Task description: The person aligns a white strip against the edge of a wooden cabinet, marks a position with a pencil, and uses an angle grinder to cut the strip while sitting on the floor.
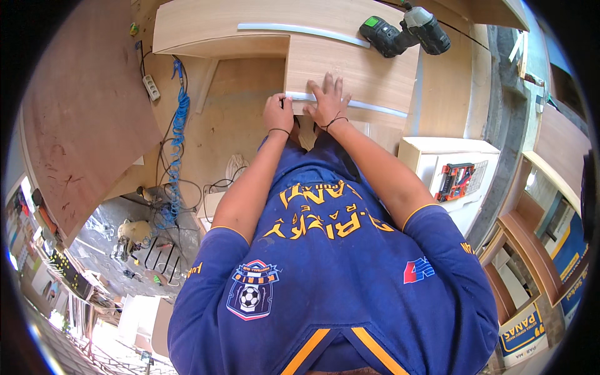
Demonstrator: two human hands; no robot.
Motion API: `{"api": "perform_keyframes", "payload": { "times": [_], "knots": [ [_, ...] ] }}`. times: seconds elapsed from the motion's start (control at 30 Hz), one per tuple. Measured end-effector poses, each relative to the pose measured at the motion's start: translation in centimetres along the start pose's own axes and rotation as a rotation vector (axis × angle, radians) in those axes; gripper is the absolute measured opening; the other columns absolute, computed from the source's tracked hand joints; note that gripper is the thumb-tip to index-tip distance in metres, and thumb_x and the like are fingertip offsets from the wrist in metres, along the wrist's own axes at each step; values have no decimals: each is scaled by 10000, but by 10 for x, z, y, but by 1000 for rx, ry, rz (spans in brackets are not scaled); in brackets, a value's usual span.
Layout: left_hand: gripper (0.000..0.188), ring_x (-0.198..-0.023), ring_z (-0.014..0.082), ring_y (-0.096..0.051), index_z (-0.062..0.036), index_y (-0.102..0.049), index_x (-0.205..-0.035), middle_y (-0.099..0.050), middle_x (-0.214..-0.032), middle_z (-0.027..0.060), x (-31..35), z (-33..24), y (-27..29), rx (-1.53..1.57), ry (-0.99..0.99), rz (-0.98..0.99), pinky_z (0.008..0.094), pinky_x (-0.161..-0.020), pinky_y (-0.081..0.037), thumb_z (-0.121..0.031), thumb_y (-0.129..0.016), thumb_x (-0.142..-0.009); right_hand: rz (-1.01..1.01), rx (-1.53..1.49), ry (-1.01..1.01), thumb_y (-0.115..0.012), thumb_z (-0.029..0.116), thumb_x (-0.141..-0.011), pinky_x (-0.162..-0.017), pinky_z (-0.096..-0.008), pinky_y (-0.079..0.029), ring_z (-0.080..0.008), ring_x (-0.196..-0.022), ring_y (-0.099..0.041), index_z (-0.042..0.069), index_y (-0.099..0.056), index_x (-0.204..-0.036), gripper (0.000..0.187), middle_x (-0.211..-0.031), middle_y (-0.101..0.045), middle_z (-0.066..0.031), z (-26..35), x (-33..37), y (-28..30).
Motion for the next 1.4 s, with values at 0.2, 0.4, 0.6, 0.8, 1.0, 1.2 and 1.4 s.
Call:
{"api": "perform_keyframes", "payload": {
  "times": [0.2, 0.4, 0.6, 0.8, 1.0, 1.2, 1.4],
  "knots": [
    [180, -556, 83, -448, -24, -598, -776, -503, -601, -2, 4, 11, -5, 245, 210, 63, 251, -528, -395, -197, -648, -791, -143, -32, 174, -667, 261, -740, -930, -683, -261, -374, -1332, -199, 287, -598, -1115, 382, -1394, -325, -107, -1, 3, -2],
    [156, -544, 40, -366, -35, -611, -754, -443, -596, -63, 2, 17, -4, 320, 218, 74, 214, -492, -322, -174, -678, -775, -296, -53, 351, -635, 203, -733, -939, -636, -261, -298, -1264, -316, 240, -671, -940, 213, -1243, -467, -49, -1, 2, -4],
    [160, -551, 55, -403, -27, -637, -774, -495, -603, -39, -5, 23, -4, 323, 212, 67, 227, -505, -358, -176, -691, -750, -392, -65, 466, -617, 167, -718, -924, -602, -282, -276, -1196, -398, 209, -659, -849, 144, -1144, -524, -29, 2, 1, -5],
    [162, -550, 39, -405, -15, -648, -795, -490, -605, -54, -8, 24, -8, 355, 241, 138, 210, -496, -352, -166, -691, -753, -414, -102, 419, -616, 172, -715, -933, -592, -274, -266, -1170, -420, 198, -649, -831, 123, -1115, -542, -27, 2, 0, -4],
    [156, -560, 13, -397, -6, -645, -808, -489, -630, -82, -7, 22, -7, 349, 232, 176, 179, -500, -344, -153, -688, -778, -401, -102, 418, -634, 192, -699, -922, -576, -278, -257, -1163, -423, 204, -650, -811, 113, -1103, -547, -19, 3, -1, -2],
    [160, -578, 25, -414, -30, -633, -770, -492, -632, -72, -8, 32, -12, 403, 269, 213, 190, -524, -365, -180, -687, -774, -413, -86, 440, -643, 201, -687, -903, -569, -283, -265, -1156, -423, 207, -656, -810, 123, -1086, -549, -18, 5, 1, 1],
    [190, -560, 34, -396, -31, -607, -733, -459, -607, -66, -10, 33, -13, 376, 269, 185, 211, -512, -360, -203, -681, -767, -406, -83, 455, -647, 203, -689, -894, -566, -286, -270, -1149, -425, 207, -656, -818, 130, -1092, -546, -21, 4, 0, -2]
  ]
}}
Point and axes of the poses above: each hand's wrist, its own x-axis away from the middle knuckle, its own y-axis out of the back of the hand, z = x × y, the point moved 6 cm from there along -x, towards the middle knuckle
